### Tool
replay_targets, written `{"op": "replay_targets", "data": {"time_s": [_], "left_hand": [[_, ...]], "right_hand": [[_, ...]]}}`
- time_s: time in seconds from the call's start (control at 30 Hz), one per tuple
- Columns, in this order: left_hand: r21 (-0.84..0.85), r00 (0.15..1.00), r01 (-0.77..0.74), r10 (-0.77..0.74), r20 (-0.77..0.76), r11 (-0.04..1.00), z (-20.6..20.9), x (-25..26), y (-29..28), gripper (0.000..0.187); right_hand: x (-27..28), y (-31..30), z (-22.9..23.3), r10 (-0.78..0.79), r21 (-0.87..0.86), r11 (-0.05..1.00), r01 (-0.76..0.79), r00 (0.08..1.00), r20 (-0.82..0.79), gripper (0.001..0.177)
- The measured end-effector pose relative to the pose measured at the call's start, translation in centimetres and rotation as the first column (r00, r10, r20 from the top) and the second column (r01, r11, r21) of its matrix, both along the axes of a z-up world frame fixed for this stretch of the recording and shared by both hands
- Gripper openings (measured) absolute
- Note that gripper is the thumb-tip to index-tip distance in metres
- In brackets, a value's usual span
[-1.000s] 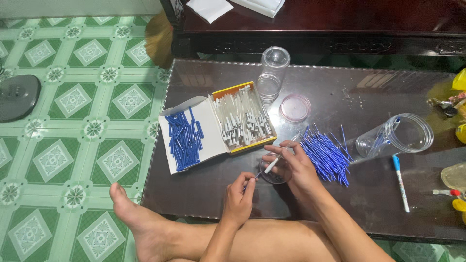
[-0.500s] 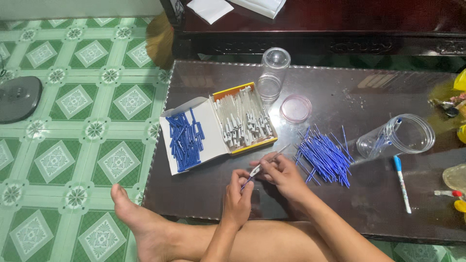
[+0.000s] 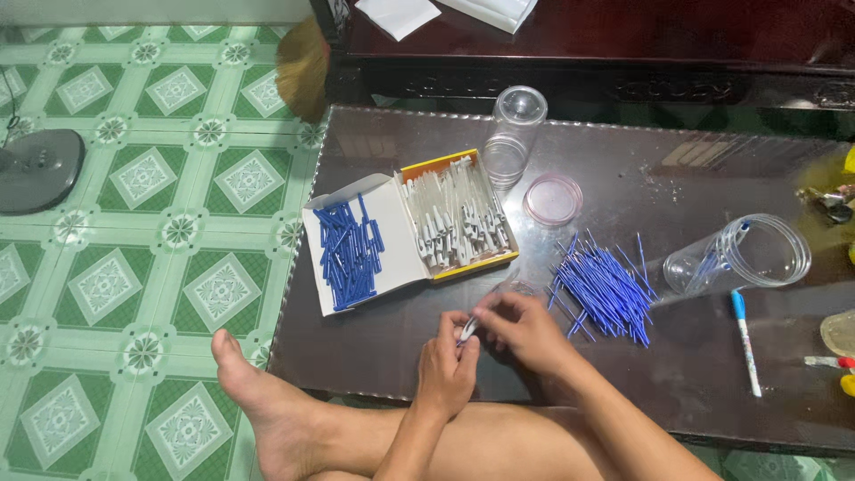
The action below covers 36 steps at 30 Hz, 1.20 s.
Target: The person assembles pens by inserting ink refills into pen barrels, attaching the pen tips, and placing the finished pens into a plastic container.
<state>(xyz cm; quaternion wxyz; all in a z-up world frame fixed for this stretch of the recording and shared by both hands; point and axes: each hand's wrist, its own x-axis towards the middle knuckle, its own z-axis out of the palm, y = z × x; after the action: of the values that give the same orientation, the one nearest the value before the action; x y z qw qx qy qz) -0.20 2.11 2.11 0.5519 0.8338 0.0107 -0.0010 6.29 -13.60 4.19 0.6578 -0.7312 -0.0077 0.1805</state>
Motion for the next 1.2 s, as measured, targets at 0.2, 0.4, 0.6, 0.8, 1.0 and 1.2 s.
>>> {"op": "replay_targets", "data": {"time_s": [0.2, 0.4, 0.6, 0.8, 1.0, 1.2], "left_hand": [[-0.129, 0.991, -0.069, 0.054, -0.121, 0.989, 1.3, -0.2, 0.3, 0.02], [-0.149, 0.991, -0.097, 0.109, 0.076, 0.984, -0.8, -0.8, -0.3, 0.037], [-0.135, 0.965, -0.218, 0.234, 0.122, 0.967, -0.8, -0.8, -0.8, 0.038], [-0.252, 0.946, -0.264, 0.301, 0.12, 0.931, 0.9, -0.4, 0.1, 0.037], [0.291, 0.794, -0.516, 0.322, 0.516, 0.806, 1.6, 3.9, 10.0, 0.002], [0.65, 0.963, -0.258, 0.241, 0.118, 0.714, 2.3, 7.5, 15.9, 0.018]], "right_hand": [[-0.9, 1.4, 2.1, 0.15, -0.03, 0.987, -0.159, 0.968, -0.203, 0.018], [-1.5, 2.3, 2.4, 0.262, -0.052, 0.961, -0.27, 0.957, -0.126, 0.014], [-2.5, 3.2, 1.0, 0.186, 0.163, 0.974, -0.158, 0.966, -0.177, 0.011], [-2.3, 3.2, 0.5, 0.071, 0.272, 0.962, 0.012, 0.953, -0.294, 0.009], [-0.8, 0.6, 2.8, -0.161, 0.308, 0.908, 0.284, 0.915, -0.371, 0.028], [-0.3, -0.6, 3.0, -0.222, 0.345, 0.868, 0.357, 0.901, -0.373, 0.027]]}}
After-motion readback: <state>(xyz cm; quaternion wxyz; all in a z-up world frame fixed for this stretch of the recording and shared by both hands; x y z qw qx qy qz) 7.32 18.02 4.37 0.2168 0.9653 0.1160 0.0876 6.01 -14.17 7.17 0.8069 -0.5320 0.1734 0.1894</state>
